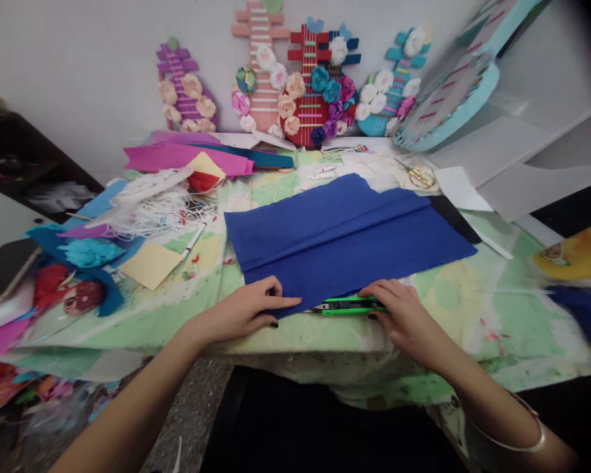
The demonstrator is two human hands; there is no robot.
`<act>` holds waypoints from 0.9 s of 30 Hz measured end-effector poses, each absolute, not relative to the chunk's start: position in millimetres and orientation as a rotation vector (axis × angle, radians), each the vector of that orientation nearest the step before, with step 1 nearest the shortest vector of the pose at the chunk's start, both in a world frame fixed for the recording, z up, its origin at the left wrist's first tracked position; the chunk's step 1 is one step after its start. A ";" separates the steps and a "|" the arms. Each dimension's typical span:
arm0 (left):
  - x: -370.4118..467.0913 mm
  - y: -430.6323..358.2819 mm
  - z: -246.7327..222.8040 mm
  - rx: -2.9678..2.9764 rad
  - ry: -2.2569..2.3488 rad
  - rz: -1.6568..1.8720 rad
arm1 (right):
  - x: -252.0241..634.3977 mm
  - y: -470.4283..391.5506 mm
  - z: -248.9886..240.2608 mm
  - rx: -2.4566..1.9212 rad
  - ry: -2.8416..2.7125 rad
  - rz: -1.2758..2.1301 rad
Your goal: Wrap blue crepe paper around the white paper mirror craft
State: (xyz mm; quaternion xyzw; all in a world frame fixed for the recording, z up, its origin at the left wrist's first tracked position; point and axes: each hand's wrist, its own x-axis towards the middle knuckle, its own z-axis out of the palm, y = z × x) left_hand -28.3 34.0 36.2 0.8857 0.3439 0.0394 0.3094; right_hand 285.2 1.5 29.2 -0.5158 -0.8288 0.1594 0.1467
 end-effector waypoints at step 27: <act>-29.8 61.8 52.6 2.300 0.799 -0.226 | 278.5 3.1 26.7 -1.410 -2.406 0.589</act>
